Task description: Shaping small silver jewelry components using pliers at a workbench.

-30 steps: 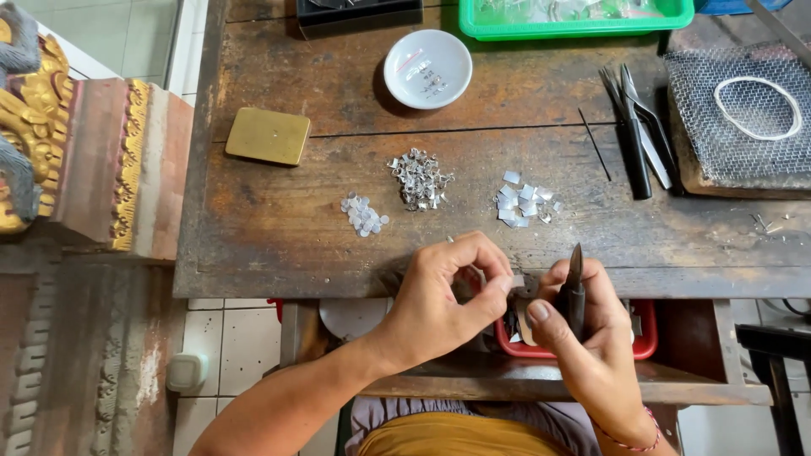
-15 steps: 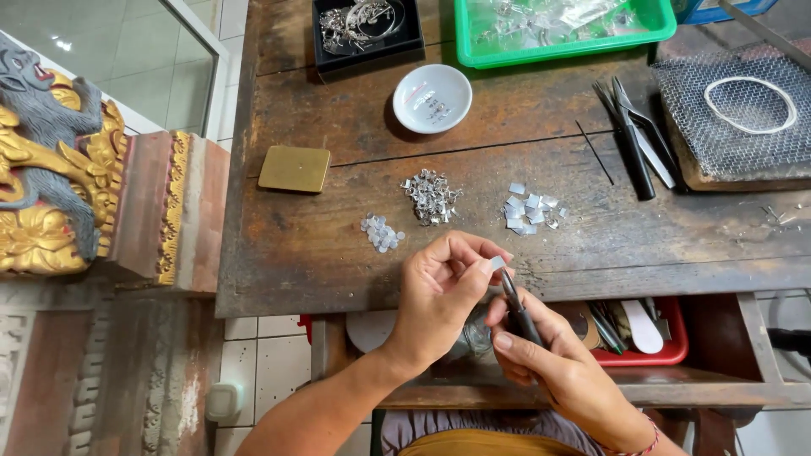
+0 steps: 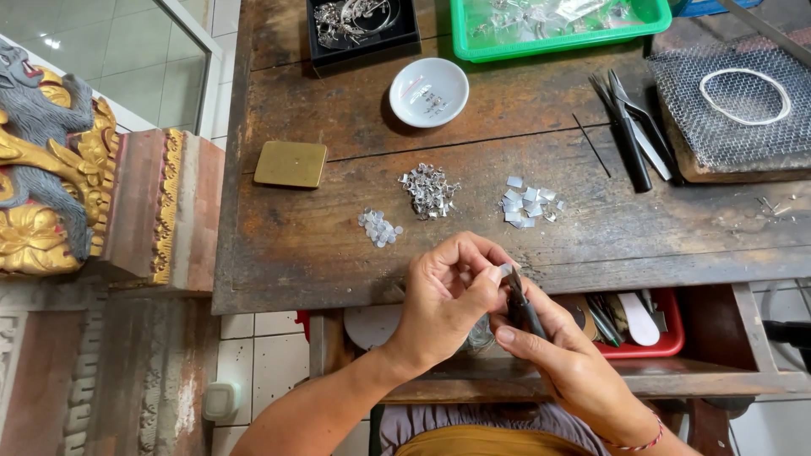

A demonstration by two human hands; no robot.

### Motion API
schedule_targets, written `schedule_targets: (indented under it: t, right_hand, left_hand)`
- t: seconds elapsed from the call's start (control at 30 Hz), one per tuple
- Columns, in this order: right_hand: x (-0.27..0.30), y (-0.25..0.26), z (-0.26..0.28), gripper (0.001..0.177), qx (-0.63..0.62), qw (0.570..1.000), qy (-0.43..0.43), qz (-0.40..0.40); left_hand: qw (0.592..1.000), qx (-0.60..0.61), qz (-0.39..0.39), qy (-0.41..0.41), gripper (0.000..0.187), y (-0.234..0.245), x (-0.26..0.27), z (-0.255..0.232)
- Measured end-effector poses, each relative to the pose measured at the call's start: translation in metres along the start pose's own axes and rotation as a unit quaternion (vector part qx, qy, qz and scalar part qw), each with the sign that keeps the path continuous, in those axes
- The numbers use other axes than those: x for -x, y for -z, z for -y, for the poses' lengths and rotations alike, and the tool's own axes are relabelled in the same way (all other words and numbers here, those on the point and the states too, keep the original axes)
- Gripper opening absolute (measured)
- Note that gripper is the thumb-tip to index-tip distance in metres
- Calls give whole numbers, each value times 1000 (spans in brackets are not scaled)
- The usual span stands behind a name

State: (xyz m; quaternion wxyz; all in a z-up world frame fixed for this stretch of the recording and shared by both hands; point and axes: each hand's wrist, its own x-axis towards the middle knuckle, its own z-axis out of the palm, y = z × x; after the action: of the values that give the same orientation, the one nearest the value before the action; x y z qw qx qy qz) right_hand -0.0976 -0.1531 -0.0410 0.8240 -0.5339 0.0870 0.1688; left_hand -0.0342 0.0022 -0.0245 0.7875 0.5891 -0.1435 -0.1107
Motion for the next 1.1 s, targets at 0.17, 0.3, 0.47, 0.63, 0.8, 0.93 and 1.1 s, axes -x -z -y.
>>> schedule_targets:
  t: [0.17,0.3,0.47,0.63,0.8,0.93,1.1]
  right_hand:
    - [-1,0,3,67,12,1000,-17,-21]
    - [0,1,2,64,9,1000,-6,-20]
    - [2,0,-7,56,-73,997,18,24]
    - [1,1,-10,12,-116,992,13,48]
    - [3,8,-14,10,-128,990,-9,61]
    - [2,6,-16,12,-134,990,2,49]
    - [3,3,-14,11,-112,993,19,26]
  left_hand:
    - [1000,14,13,3,17,2,0,2]
    - [1000,9,19,1,17,2,0,1]
    - [1000,5,23,-10,17,-1,-1,0]
    - [995,92,49,6,18,0,-3,3]
    - [993,100,53,13,16,0,-3,0]
    - [992,117,40,13,17,-3,-3,1]
    - [994,91,50,21,16,-2,-3,3]
